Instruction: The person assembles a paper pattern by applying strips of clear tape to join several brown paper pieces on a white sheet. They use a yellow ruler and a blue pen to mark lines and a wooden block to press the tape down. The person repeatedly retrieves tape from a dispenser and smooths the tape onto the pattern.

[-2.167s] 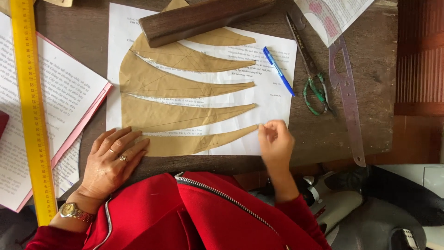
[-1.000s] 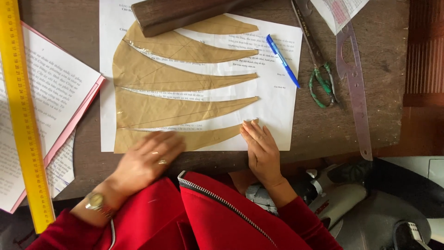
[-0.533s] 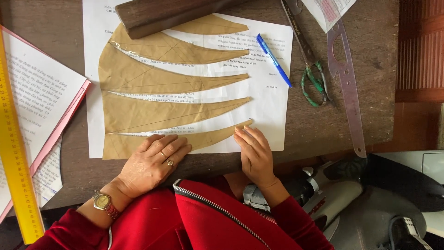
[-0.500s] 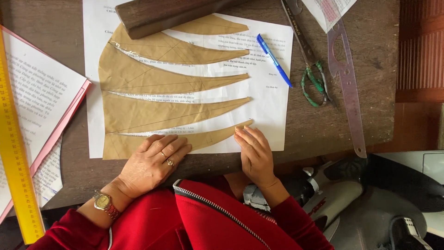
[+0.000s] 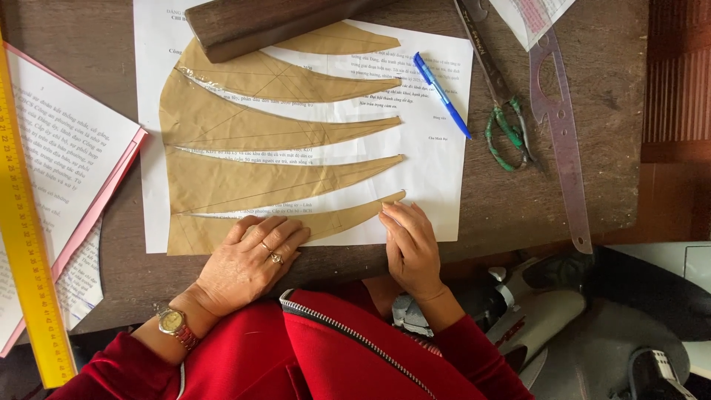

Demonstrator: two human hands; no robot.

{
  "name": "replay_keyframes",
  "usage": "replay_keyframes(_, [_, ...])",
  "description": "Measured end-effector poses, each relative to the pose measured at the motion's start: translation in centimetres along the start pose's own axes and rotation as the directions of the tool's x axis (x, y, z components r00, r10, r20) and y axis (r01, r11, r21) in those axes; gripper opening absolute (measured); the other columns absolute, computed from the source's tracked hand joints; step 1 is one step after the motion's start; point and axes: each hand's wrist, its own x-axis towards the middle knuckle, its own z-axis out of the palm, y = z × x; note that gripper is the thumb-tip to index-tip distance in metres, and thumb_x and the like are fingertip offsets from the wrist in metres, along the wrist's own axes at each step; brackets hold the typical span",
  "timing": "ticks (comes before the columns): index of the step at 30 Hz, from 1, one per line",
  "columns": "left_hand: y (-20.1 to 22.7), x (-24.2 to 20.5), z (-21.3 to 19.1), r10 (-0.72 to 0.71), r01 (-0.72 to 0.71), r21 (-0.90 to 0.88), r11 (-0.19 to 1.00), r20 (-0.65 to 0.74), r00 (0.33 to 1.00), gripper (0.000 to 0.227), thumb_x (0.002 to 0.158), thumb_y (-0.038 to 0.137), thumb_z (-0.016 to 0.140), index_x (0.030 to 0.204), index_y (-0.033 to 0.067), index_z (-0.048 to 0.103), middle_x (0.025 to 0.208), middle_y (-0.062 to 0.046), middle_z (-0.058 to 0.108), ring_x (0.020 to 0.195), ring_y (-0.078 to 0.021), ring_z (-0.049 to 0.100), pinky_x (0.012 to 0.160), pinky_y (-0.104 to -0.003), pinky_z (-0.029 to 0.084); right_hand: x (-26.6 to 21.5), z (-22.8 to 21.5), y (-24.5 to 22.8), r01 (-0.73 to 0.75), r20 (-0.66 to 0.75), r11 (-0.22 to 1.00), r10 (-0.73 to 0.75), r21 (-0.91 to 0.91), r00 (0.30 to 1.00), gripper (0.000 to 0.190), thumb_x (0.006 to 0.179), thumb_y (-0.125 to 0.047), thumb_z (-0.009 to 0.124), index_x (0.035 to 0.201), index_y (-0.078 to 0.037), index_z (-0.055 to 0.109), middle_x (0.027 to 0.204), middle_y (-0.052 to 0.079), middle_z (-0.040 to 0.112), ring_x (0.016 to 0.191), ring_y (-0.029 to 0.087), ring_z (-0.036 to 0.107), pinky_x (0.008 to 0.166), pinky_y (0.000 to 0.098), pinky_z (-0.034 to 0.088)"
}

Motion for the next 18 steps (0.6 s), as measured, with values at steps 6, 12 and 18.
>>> replay_keyframes(6, [0.16,-0.27,0.2,-0.003,0.003,-0.016,1.0,0.008,1.0,0.023,0.095,0.022,0.05,0.114,0.0131,0.061,0.112,-0.007,0.06,0.11,-0.0229,0.057,0.096,-0.038,0.04,0.23,-0.06,-0.14,0.002,0.0,1.0,-0.002,-0.008,1.0,0.026,0.092,-0.003,0.053,0.115,-0.005,0.066,0.123,0.009,0.063,0.116,0.031,0.06,0.103,0.0475,0.043])
replay_keyframes(12, [0.12,-0.12,0.4,0.003,-0.003,-0.026,1.0,-0.005,1.0,0.025,0.096,0.022,0.05,0.116,0.0123,0.061,0.112,-0.008,0.059,0.108,-0.0237,0.057,0.095,-0.038,0.04,0.3,-0.11,-0.45,-0.002,-0.022,1.0,0.001,-0.013,1.0,0.026,0.093,-0.006,0.052,0.115,-0.005,0.066,0.127,0.009,0.061,0.119,0.03,0.058,0.104,0.0464,0.043])
replay_keyframes(18, [0.36,0.08,0.31,-0.012,0.012,-0.003,1.0,-0.004,1.0,0.025,0.096,0.024,0.051,0.117,0.0141,0.061,0.115,-0.005,0.06,0.108,-0.0226,0.056,0.095,-0.038,0.04,0.02,-0.26,-0.32,0.036,-0.012,0.999,-0.036,-0.001,0.999,0.025,0.093,-0.009,0.054,0.115,-0.009,0.066,0.121,0.006,0.062,0.115,0.029,0.058,0.103,0.0471,0.041])
